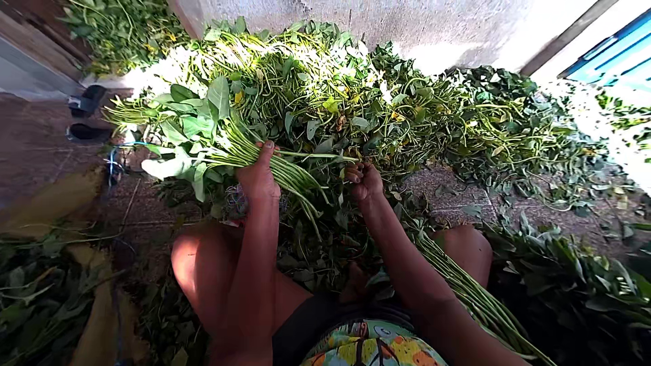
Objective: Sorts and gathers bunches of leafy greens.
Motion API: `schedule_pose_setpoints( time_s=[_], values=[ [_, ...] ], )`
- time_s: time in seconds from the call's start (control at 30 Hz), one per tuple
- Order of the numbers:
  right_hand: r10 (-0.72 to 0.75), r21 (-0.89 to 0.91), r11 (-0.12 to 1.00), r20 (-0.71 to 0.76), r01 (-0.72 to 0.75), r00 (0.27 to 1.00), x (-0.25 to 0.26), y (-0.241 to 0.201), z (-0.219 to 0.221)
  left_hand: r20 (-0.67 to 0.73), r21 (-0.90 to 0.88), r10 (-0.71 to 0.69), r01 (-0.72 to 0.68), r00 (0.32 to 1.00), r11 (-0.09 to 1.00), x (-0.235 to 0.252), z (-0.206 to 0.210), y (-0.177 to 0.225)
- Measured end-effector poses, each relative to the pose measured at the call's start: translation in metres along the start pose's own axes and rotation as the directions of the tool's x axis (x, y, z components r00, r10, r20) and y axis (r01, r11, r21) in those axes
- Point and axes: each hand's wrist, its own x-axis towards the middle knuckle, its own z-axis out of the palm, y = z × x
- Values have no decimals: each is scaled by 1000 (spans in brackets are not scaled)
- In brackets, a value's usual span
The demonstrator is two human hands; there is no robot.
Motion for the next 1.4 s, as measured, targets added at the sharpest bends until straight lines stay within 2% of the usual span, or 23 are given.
schedule_pose_setpoints(
  time_s=[0.07,0.1,0.13,0.17,0.2,0.23,0.27,0.3,0.33,0.37,0.4,0.43,0.47,0.5,0.53,0.63,0.73,0.8,0.9,0.97,1.03,1.17,1.4],
  values=[
    [-167,185,967,-51,174,985,19,-27,-12,-98,-74,76,-83,992,994,15,-14,13],
    [-244,178,950,-99,258,965,27,-45,-26,-144,-124,95,-113,985,986,25,-26,22],
    [-288,84,950,-129,300,949,32,-60,-39,-167,-165,118,-146,979,976,35,-37,31],
    [-286,-101,956,-125,275,950,33,-71,-49,-182,-189,149,-183,972,965,41,-45,38],
    [-253,-389,901,-109,193,961,31,-78,-56,-173,-206,177,-212,969,955,43,-49,43],
    [-179,-711,700,-78,71,981,27,-85,-60,-147,-204,197,-224,969,953,42,-50,45],
    [-68,-917,395,-82,-48,994,25,-94,-61,-105,-191,210,-227,972,955,39,-50,43],
    [41,-987,103,-119,-123,992,29,-105,-60,-70,-178,216,-226,974,958,37,-49,40],
    [76,-985,-86,-154,-147,985,40,-114,-59,-35,-164,219,-222,975,961,35,-49,37],
    [26,-978,-149,-149,-143,988,55,-124,-59,2,-151,218,-215,976,965,34,-49,34],
    [-84,-987,-95,-121,-128,989,71,-132,-58,27,-142,217,-211,976,967,33,-50,33],
    [-246,-995,16,-96,-95,964,91,-143,-58,54,-134,223,-214,973,968,32,-50,33],
    [-393,-992,112,-92,-52,915,112,-154,-57,81,-119,239,-228,968,966,30,-51,34],
    [-503,-989,149,-93,-20,859,131,-164,-55,113,-105,262,-250,959,962,29,-52,34],
    [-563,-988,152,-91,-5,821,145,-171,-51,142,-84,288,-278,947,957,28,-53,35],
    [-612,-993,115,-46,31,790,165,-175,-28,203,-8,364,-370,909,929,24,-48,34],
    [-675,-964,73,140,255,724,155,-170,10,178,23,392,-402,903,915,24,-41,28],
    [-673,-882,182,210,435,709,129,-167,39,185,11,329,-337,926,942,25,-37,27],
    [-582,-728,394,275,561,766,86,-179,65,194,-78,153,-140,969,987,25,-30,19],
    [-501,-685,459,326,566,801,62,-194,71,203,-110,52,-30,978,994,22,-23,11],
    [-447,-653,511,353,559,822,46,-207,75,178,-125,1,21,984,992,18,-14,6],
    [-344,-614,598,385,516,856,20,-219,75,205,-140,-5,34,979,990,15,-3,1],
    [-259,-535,709,407,459,876,-12,-212,62,188,-133,-41,67,981,989,6,1,-2]
  ],
)
